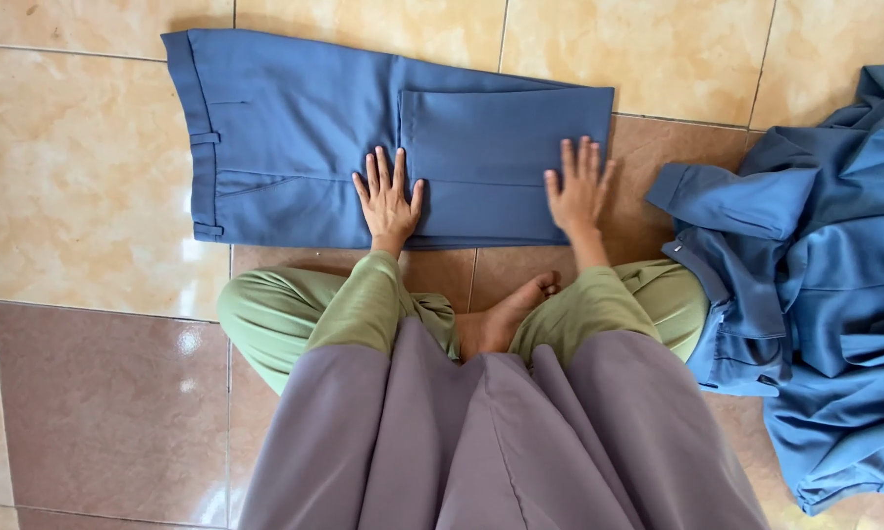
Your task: Folding blue trousers on a tiled floor
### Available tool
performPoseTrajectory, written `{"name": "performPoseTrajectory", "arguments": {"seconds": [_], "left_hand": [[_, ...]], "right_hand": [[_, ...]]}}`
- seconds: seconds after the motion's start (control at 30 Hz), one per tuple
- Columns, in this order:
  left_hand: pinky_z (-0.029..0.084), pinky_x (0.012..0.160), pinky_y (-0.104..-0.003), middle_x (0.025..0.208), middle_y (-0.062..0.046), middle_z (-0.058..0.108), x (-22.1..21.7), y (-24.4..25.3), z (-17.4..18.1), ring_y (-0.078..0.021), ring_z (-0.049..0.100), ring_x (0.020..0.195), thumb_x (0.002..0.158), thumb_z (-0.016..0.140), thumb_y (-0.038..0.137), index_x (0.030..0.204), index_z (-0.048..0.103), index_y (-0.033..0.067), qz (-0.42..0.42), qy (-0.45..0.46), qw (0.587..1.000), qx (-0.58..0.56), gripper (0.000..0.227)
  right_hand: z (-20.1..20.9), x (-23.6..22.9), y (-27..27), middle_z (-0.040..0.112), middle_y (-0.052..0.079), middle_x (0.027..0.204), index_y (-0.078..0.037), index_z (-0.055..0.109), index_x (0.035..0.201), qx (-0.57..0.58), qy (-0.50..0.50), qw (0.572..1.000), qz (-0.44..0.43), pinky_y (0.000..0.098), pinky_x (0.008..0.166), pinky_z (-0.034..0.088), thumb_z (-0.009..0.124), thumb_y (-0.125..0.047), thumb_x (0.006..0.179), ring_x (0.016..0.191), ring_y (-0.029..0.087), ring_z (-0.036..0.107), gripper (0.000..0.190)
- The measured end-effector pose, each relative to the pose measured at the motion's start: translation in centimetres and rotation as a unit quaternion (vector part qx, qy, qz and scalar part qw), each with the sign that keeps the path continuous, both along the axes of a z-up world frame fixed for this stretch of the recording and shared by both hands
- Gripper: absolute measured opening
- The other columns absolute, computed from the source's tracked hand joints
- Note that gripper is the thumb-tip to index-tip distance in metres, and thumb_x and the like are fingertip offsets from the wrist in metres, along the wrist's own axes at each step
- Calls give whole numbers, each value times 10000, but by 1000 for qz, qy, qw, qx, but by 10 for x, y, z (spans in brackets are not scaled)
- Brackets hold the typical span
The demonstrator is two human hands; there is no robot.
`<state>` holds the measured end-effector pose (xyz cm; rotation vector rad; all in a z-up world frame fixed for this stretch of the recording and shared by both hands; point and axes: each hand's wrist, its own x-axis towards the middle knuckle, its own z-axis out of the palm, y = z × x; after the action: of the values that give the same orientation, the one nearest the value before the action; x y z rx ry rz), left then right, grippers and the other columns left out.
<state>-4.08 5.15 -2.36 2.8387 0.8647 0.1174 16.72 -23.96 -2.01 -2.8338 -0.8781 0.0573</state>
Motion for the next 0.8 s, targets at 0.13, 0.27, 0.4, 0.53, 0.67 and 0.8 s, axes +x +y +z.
{"name": "performPoseTrajectory", "arguments": {"seconds": [0.13, 0.27, 0.4, 0.53, 0.67, 0.8], "left_hand": [[78, 1228, -653, 1689, -216, 152, 1, -2, -5, -389, 123, 1567, 1057, 419, 563, 1648, 226, 264, 1, 0, 1000, 13, 691], [83, 1213, -663, 1689, -136, 230, 4, 1, -8, -346, 163, 1563, 1065, 422, 319, 1627, 295, 320, -100, -26, 995, 1, 576], [65, 1224, -640, 1707, -62, 209, 8, 2, 5, -298, 141, 1573, 1045, 368, 342, 1636, 267, 358, -98, -4, 995, -19, 600], [72, 1238, -617, 1705, -50, 225, 6, 2, -3, -277, 164, 1572, 1023, 367, 358, 1631, 280, 353, -89, -4, 996, -17, 614], [75, 1247, -587, 1710, -34, 216, 6, 0, -5, -249, 180, 1575, 1023, 366, 387, 1644, 248, 337, -68, 0, 998, -11, 634], [85, 1247, -587, 1708, -34, 223, 7, -1, -3, -250, 187, 1575, 1023, 368, 394, 1645, 252, 329, -65, -9, 998, -8, 636]], "right_hand": [[-14, 14, -29, 207, 200, 1683, -168, 330, 1643, 30, 19, 997, -75, 707, 1171, 83, 445, -421, 1111, 1541, 375, 249, 600], [-15, -11, 21, 247, 292, 1638, -77, 370, 1614, 13, -60, 996, -63, 724, 1138, 61, 565, -376, 1056, 1516, 456, 184, 662], [-11, -72, 114, 272, 233, 1650, -138, 407, 1590, 81, -11, 987, 138, 726, 1159, 147, 603, -418, 1001, 1537, 397, 209, 681], [-10, -98, 159, 269, 153, 1681, -194, 349, 1614, 54, 56, 971, 225, 668, 1215, 68, 423, -520, 1055, 1565, 309, 210, 652], [3, -52, 145, 347, 175, 1641, -278, 381, 1599, 13, 31, 979, 199, 707, 1161, 196, 460, -493, 1047, 1514, 358, 316, 598], [22, 6, 88, 335, 229, 1633, -231, 376, 1614, -19, 27, 997, 66, 731, 1137, 207, 501, -451, 1070, 1505, 408, 304, 600]]}}
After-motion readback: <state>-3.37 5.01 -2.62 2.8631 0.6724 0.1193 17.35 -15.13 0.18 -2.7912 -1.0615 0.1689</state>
